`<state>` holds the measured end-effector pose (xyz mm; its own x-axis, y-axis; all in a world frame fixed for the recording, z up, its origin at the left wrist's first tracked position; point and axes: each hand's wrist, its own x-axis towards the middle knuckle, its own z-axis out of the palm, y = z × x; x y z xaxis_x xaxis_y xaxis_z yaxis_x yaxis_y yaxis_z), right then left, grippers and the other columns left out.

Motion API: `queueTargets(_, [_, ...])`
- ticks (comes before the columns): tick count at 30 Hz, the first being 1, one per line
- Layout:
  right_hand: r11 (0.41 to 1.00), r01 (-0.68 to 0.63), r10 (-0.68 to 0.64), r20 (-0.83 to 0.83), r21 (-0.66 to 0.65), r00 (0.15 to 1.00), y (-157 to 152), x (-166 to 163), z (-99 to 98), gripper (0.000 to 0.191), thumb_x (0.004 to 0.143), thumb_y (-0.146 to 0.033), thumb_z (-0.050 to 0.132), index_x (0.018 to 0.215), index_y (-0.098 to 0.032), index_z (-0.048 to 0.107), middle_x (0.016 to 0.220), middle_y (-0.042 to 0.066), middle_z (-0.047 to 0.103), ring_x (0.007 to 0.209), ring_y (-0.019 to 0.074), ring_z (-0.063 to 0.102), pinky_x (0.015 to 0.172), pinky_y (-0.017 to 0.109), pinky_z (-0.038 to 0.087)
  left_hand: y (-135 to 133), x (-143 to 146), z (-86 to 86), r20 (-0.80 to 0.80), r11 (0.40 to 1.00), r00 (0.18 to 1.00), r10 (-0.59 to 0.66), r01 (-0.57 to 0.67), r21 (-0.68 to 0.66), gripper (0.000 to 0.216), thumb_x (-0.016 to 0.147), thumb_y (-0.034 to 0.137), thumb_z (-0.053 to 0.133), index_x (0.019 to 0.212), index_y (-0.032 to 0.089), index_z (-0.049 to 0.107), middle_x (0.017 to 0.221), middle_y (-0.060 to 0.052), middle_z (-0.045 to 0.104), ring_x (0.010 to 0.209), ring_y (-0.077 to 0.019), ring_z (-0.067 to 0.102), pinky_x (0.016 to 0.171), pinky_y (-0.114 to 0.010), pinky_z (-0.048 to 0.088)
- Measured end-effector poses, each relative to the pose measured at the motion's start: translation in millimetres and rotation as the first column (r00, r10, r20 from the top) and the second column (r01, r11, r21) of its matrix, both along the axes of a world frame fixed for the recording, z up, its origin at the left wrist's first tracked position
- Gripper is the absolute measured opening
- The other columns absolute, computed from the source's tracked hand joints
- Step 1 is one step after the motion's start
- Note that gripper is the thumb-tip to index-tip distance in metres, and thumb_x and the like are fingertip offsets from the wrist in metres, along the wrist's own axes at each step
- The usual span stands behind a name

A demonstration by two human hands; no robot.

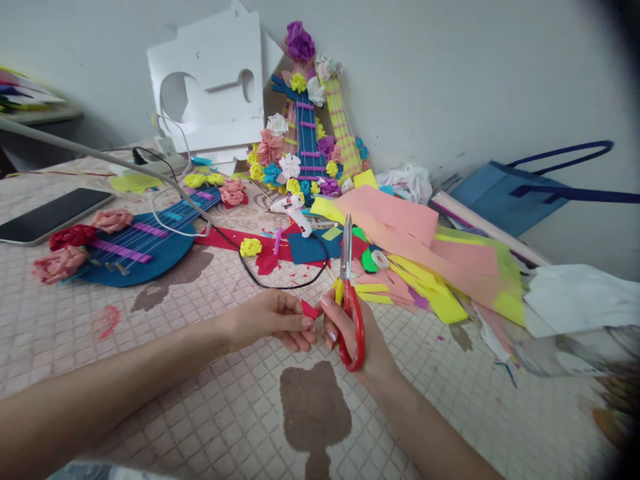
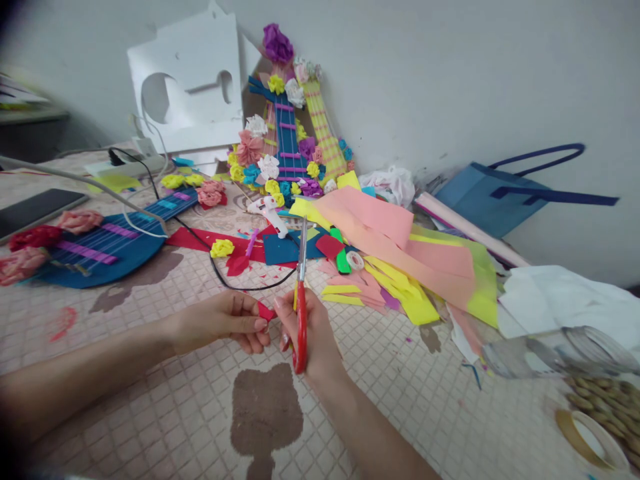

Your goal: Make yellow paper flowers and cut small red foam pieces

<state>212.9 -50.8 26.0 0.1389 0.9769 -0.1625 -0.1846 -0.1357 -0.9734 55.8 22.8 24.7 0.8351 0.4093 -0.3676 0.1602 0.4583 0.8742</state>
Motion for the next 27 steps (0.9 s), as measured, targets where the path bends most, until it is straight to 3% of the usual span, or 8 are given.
queueTargets(12, [1.000, -0.013, 0.014, 0.142, -0.008, 0.990, 0.9, 3.1, -2.6, 0.027, 0.071, -0.034, 0.069, 0.078, -0.021, 0.046, 0.065, -0.007, 0.051, 0.042, 0.0067, 0.047, 0.039, 0.021, 0.040, 0.0, -0.2, -0.9, 0.007, 1.000, 1.000, -0.013, 0.014, -0.027, 0.024, 0.074, 0.036, 0.071, 0.080, 0.014, 0.066, 0.080, -0.004, 0.073, 0.064, -0.0106, 0.067, 0.064, -0.022, 0.052])
queueTargets(16, [1.000, 0.021, -0.021, 0.116, -0.002, 0.993, 0.8, 2.4, -3.1, 0.028, 0.070, -0.033, 0.069, 0.079, -0.021, 0.045, 0.066, -0.007, 0.050, 0.042, 0.0057, 0.045, 0.039, 0.020, 0.040, -0.3, 0.6, 0.7, -0.015, 1.000, 1.000, 0.000, 0.000, -0.024, 0.028, 0.076, 0.041, 0.069, 0.076, 0.014, 0.063, 0.080, -0.005, 0.074, 0.065, -0.0118, 0.067, 0.066, -0.024, 0.052])
queueTargets(21, [0.998, 0.058, -0.056, 0.096, -0.010, 0.994, 0.2, 1.9, -2.4, 0.030, 0.069, -0.031, 0.071, 0.079, -0.022, 0.044, 0.062, -0.009, 0.049, 0.038, 0.0045, 0.043, 0.037, 0.019, 0.039, -0.1, 1.1, -0.2, -0.043, 1.000, 0.999, -0.001, 0.001, 0.002, 0.026, 0.069, 0.036, 0.075, 0.073, 0.014, 0.063, 0.074, -0.003, 0.073, 0.060, -0.0103, 0.066, 0.061, -0.021, 0.051])
queueTargets(27, [0.996, 0.086, -0.084, 0.069, -0.017, 0.994, 0.4, 1.0, -1.6, 0.031, 0.067, -0.031, 0.072, 0.081, -0.022, 0.045, 0.063, -0.008, 0.051, 0.039, 0.0047, 0.043, 0.038, 0.019, 0.039, 0.9, 0.6, 2.0, -0.033, 1.000, 0.999, -0.009, 0.009, 0.004, 0.031, 0.073, 0.042, 0.070, 0.075, 0.013, 0.061, 0.081, -0.005, 0.073, 0.063, -0.0108, 0.066, 0.065, -0.024, 0.052])
